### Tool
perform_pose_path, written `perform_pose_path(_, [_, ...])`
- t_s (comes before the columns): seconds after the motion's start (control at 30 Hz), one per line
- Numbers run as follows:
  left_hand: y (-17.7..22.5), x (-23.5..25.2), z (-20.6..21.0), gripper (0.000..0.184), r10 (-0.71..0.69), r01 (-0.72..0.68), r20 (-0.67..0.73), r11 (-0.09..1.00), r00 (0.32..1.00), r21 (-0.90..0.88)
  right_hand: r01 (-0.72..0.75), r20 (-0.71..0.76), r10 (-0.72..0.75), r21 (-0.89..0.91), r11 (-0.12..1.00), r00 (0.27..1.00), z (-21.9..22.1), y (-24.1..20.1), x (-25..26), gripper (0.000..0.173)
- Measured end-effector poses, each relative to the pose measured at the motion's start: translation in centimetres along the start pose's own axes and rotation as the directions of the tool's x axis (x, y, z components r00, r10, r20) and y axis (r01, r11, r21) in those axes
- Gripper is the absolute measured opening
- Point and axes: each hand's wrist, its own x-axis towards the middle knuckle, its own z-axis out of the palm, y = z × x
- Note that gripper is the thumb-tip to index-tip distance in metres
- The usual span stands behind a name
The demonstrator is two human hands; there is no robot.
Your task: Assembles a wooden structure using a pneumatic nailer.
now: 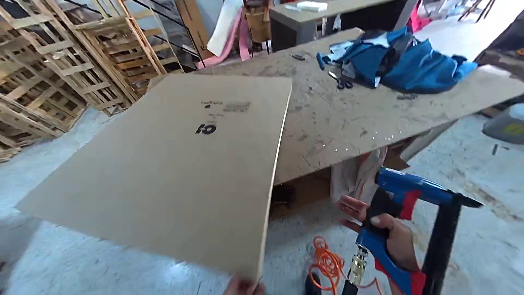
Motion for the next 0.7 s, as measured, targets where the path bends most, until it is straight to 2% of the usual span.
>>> perform_pose_path(0.03, [-1.6,1.6,2.2,0.049,-0.045,0.028,0.171,0.995,0.984,0.100,-0.030,-0.038,0.029,-0.032,0.999,0.999,-1.1,0.9,-2.4,0.024])
perform_pose_path(0.07, [-2.5,3.1,4.0,0.051,-0.108,0.012,0.345,0.963,0.932,0.270,-0.052,-0.090,0.048,-0.049,0.997,0.995,-1.7,1.8,-4.6,0.021])
perform_pose_path(0.1, [-2.4,3.8,5.6,0.052,-0.179,-0.085,0.502,0.884,0.846,0.459,-0.070,-0.166,0.060,-0.057,0.996,0.984,-1.9,2.6,-6.8,0.019])
perform_pose_path(0.13, [-1.3,3.9,7.6,0.049,-0.197,-0.301,0.627,0.744,0.754,0.596,-0.066,-0.229,0.056,-0.035,0.997,0.972,-1.9,3.5,-8.4,0.018])
perform_pose_path(0.17, [0.6,3.9,9.7,0.044,-0.117,-0.592,0.735,0.515,0.668,0.620,-0.062,-0.277,0.062,0.010,0.998,0.959,-1.9,4.5,-9.7,0.017])
perform_pose_path(0.2, [2.9,4.5,11.5,0.040,0.011,-0.801,0.815,0.191,0.580,0.567,-0.067,-0.324,0.084,0.063,0.996,0.942,-1.7,5.5,-10.7,0.016])
perform_pose_path(0.23, [5.6,6.0,13.5,0.039,0.126,-0.849,0.856,-0.117,0.501,0.514,-0.075,-0.368,0.110,0.108,0.991,0.923,-1.5,6.6,-11.3,0.015])
perform_pose_path(0.27, [8.4,8.4,16.0,0.040,0.199,-0.807,0.865,-0.313,0.461,0.502,-0.089,-0.410,0.141,0.144,0.986,0.901,-1.0,7.5,-11.5,0.014])
perform_pose_path(0.3, [10.8,11.4,18.6,0.044,0.228,-0.744,0.841,-0.392,0.491,0.541,-0.094,-0.445,0.168,0.184,0.978,0.879,-0.4,8.4,-11.4,0.015])
perform_pose_path(0.33, [12.6,14.7,21.5,0.050,0.229,-0.682,0.794,-0.414,0.563,0.603,-0.085,-0.469,0.181,0.220,0.972,0.865,0.2,9.3,-11.0,0.016])
perform_pose_path(0.37, [13.4,18.5,24.1,0.058,0.235,-0.642,0.768,-0.434,0.597,0.632,-0.067,-0.490,0.178,0.237,0.969,0.853,0.8,10.0,-10.4,0.017])
perform_pose_path(0.43, [12.5,25.4,26.6,0.071,0.231,-0.563,0.734,-0.511,0.638,0.650,-0.016,-0.517,0.152,0.257,0.966,0.842,2.9,11.0,-9.5,0.018])
perform_pose_path(0.47, [11.3,27.7,27.0,0.074,0.235,-0.497,0.719,-0.584,0.654,0.642,0.035,-0.533,0.115,0.263,0.964,0.838,4.0,11.1,-8.8,0.017])
perform_pose_path(0.53, [9.5,29.0,27.4,0.079,0.247,-0.399,0.701,-0.676,0.670,0.619,0.163,-0.593,0.018,0.250,0.954,0.805,6.5,11.5,-7.2,0.013])
perform_pose_path(0.6, [9.4,29.0,27.3,0.081,0.253,-0.363,0.683,-0.695,0.685,0.621,0.203,-0.619,-0.051,0.177,0.963,0.784,8.4,12.9,-5.2,0.010])
perform_pose_path(0.7, [9.1,29.2,27.5,0.083,0.259,-0.358,0.691,-0.704,0.675,0.613,-0.069,-0.546,0.090,0.058,0.996,0.833,8.5,13.7,-3.5,0.014])
